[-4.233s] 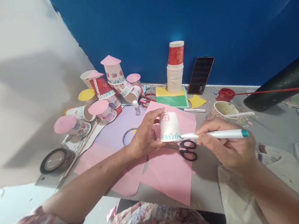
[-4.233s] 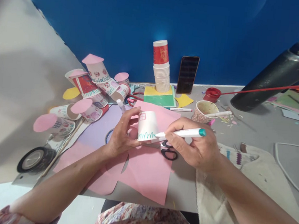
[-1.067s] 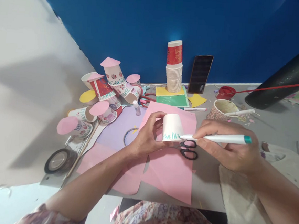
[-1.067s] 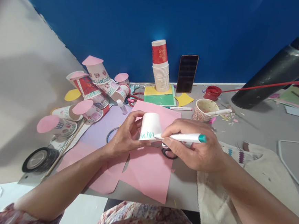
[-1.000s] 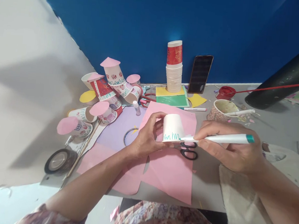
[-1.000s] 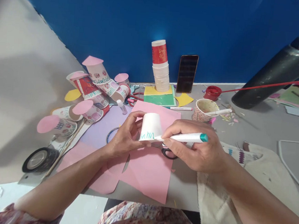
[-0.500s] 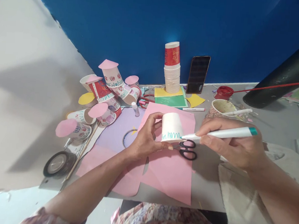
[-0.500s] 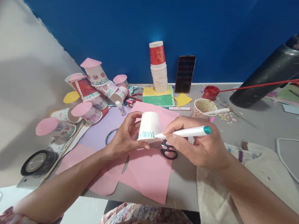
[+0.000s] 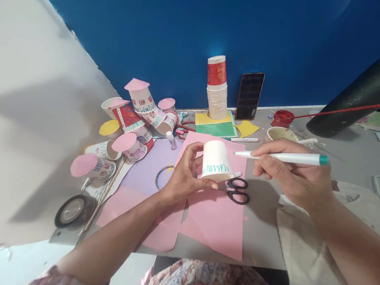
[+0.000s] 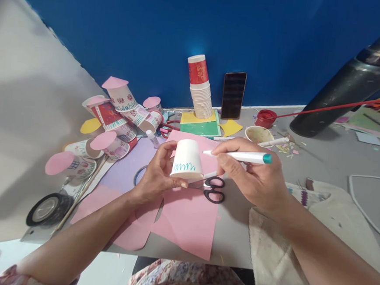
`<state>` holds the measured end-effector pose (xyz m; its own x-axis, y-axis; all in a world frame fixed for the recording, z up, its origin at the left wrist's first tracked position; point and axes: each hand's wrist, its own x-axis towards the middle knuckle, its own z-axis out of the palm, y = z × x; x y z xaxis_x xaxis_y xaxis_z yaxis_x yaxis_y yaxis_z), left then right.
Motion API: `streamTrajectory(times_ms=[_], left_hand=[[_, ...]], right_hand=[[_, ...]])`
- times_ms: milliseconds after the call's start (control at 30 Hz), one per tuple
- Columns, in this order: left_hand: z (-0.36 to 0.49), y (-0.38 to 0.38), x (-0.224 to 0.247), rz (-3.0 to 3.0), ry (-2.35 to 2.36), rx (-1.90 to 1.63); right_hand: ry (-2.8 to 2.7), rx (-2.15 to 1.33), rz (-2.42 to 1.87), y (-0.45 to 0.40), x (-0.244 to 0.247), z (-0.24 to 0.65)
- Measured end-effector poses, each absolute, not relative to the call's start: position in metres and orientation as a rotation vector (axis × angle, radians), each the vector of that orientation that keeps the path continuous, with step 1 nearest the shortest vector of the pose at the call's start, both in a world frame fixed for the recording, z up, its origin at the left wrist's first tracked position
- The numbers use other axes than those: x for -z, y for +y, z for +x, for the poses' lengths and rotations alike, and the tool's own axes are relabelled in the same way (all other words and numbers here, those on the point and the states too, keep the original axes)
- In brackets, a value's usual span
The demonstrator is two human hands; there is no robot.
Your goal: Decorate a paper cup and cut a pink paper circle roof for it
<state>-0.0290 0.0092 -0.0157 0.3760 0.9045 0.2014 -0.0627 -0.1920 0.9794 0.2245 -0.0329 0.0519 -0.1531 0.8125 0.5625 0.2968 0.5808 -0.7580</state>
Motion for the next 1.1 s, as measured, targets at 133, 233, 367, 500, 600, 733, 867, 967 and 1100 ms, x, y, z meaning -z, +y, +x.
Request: streamTrajectory(times_ms=[133,233,367,500,600,733,867,967,1100], left_hand=[[-0.027,0.008,0.013,1.494,0.758,-1.043],[-0.026,0.004,0.01,1.467,0.725,-1.003],[-0.025,0.0,0.008,1.397,0.663,-0.953],[-0.028,0.0,0.004,1.408,0.592,-0.9],[-0.033,0.001,-0.001,1.571,0.612,-0.889],[-0.038,0.003,-0.005,1.838,0.688,-0.838],[-0.039,0.004,-0.004,1.941,0.682,-0.819],[-0.04,0.005,0.0,1.971,0.724,-0.863],[-0.041,0.007,0.004,1.999,0.773,-0.942]], right_hand=[[-1.784,-0.502,-1.051,-0.031,-0.05,0.219],[-1.901,-0.513,-1.163,-0.027,-0.047,0.215],[-2.0,-0.629,-1.24,-0.023,-0.042,0.213],[-2.058,-0.544,-1.264,-0.023,-0.039,0.214],[-2.188,-0.415,-1.269,-0.023,-0.036,0.214],[-2.308,-0.392,-1.246,-0.022,-0.031,0.213],[-2.259,-0.434,-1.173,-0.023,-0.032,0.214],[-2.12,-0.389,-1.045,-0.025,-0.039,0.217],[-1.975,-0.347,-0.82,-0.03,-0.047,0.22]])
